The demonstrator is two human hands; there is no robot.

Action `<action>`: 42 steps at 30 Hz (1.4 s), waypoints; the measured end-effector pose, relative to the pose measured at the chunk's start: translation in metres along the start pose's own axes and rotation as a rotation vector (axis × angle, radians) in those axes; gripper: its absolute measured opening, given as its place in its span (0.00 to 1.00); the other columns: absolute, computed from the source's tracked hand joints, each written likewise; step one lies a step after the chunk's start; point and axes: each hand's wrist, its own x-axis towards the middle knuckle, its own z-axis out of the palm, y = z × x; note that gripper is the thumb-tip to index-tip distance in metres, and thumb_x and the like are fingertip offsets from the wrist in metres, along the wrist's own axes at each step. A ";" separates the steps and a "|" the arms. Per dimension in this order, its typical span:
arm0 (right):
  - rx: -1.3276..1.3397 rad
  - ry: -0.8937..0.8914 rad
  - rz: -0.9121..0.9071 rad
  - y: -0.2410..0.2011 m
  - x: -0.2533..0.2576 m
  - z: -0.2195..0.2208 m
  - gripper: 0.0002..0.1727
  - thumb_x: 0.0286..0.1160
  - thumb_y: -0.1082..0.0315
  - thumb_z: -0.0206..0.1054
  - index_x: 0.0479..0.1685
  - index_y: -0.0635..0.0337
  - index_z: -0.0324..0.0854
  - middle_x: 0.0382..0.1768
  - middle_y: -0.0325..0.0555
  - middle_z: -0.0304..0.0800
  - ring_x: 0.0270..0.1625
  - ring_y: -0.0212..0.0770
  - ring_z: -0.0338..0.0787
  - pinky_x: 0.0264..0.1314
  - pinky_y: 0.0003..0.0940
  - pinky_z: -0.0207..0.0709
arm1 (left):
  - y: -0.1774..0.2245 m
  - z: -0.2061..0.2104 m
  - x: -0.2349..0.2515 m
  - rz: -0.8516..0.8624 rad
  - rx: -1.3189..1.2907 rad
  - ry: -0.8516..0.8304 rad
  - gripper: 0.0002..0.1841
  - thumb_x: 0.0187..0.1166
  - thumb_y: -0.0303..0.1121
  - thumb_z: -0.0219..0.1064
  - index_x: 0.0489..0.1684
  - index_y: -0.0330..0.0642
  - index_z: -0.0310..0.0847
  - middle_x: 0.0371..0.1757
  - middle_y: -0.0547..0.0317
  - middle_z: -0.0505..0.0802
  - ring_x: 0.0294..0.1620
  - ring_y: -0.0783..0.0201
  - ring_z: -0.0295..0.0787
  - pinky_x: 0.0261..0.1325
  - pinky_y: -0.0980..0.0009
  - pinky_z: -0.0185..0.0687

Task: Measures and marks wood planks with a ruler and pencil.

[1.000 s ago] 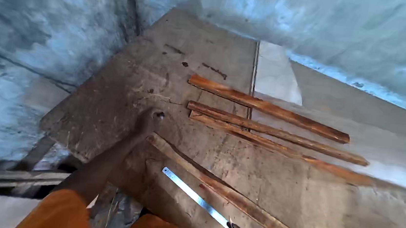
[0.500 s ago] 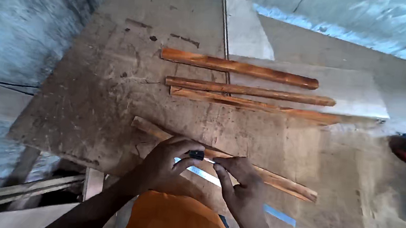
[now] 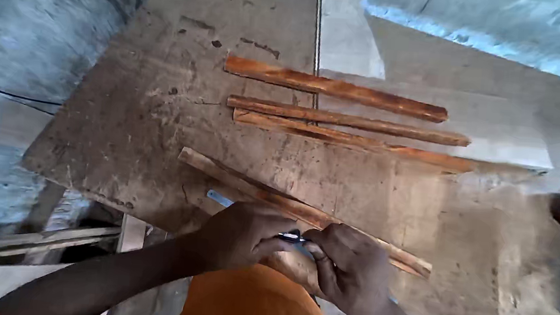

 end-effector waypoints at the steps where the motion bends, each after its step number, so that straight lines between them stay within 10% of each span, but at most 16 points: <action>1: 0.164 -0.084 0.135 -0.002 0.000 0.000 0.22 0.89 0.47 0.52 0.37 0.44 0.90 0.25 0.29 0.83 0.27 0.29 0.82 0.26 0.33 0.78 | -0.002 -0.002 0.000 0.154 0.166 0.031 0.14 0.81 0.38 0.71 0.61 0.47 0.91 0.51 0.65 0.95 0.54 0.71 0.92 0.60 0.71 0.89; 6: 1.200 -0.575 0.710 -0.005 0.010 0.000 0.21 0.89 0.49 0.58 0.35 0.53 0.87 0.14 0.30 0.66 0.14 0.22 0.62 0.16 0.18 0.57 | -0.023 -0.022 0.003 0.628 0.438 -0.008 0.14 0.85 0.31 0.65 0.65 0.45 0.88 0.62 0.54 0.94 0.66 0.58 0.90 0.70 0.63 0.86; 10: 0.543 -0.348 0.402 -0.009 0.019 0.005 0.10 0.84 0.51 0.64 0.47 0.44 0.83 0.20 0.29 0.77 0.16 0.28 0.74 0.16 0.27 0.71 | -0.033 -0.023 0.013 0.353 0.256 -0.055 0.13 0.87 0.35 0.64 0.63 0.45 0.89 0.58 0.60 0.94 0.61 0.65 0.91 0.66 0.67 0.88; 13: -0.033 -0.117 -0.018 -0.003 0.023 0.008 0.12 0.84 0.57 0.61 0.49 0.51 0.88 0.38 0.34 0.89 0.37 0.34 0.90 0.36 0.35 0.87 | -0.035 -0.020 0.016 -0.076 -0.182 -0.168 0.15 0.84 0.39 0.69 0.63 0.48 0.90 0.52 0.68 0.95 0.51 0.76 0.91 0.58 0.73 0.90; 18: -0.353 0.087 -0.228 0.005 0.023 0.005 0.14 0.80 0.67 0.58 0.53 0.51 0.89 0.40 0.40 0.89 0.44 0.44 0.83 0.49 0.46 0.69 | -0.037 -0.015 0.028 -0.637 -1.122 -0.403 0.14 0.88 0.36 0.63 0.49 0.34 0.89 0.41 0.46 0.93 0.37 0.59 0.90 0.43 0.64 0.90; 23: 0.110 -0.056 0.156 0.010 0.026 0.006 0.20 0.88 0.52 0.55 0.37 0.47 0.91 0.25 0.29 0.83 0.28 0.30 0.82 0.27 0.33 0.77 | -0.032 -0.013 0.036 0.039 -0.140 -0.077 0.13 0.80 0.35 0.72 0.58 0.46 0.92 0.47 0.68 0.97 0.47 0.76 0.93 0.54 0.76 0.91; 28: 1.257 -0.451 0.850 0.016 0.033 -0.008 0.19 0.89 0.53 0.58 0.32 0.53 0.85 0.14 0.31 0.67 0.13 0.22 0.63 0.15 0.16 0.58 | -0.047 -0.032 0.055 0.696 0.405 -0.004 0.15 0.88 0.29 0.60 0.65 0.45 0.89 0.64 0.55 0.94 0.66 0.58 0.90 0.70 0.62 0.83; 38: 1.739 -0.471 0.993 0.031 0.023 0.014 0.20 0.92 0.50 0.54 0.42 0.55 0.82 0.14 0.28 0.63 0.12 0.20 0.63 0.14 0.15 0.62 | -0.076 -0.009 0.053 0.597 0.417 0.045 0.16 0.86 0.32 0.63 0.69 0.52 0.86 0.69 0.60 0.92 0.66 0.62 0.86 0.70 0.64 0.76; 42: 1.870 -0.454 0.968 0.028 0.019 0.018 0.22 0.91 0.46 0.54 0.39 0.53 0.81 0.13 0.25 0.61 0.12 0.19 0.64 0.15 0.15 0.63 | -0.080 -0.004 0.055 0.677 0.343 0.108 0.08 0.84 0.33 0.65 0.53 0.48 0.86 0.62 0.59 0.93 0.61 0.61 0.87 0.68 0.64 0.78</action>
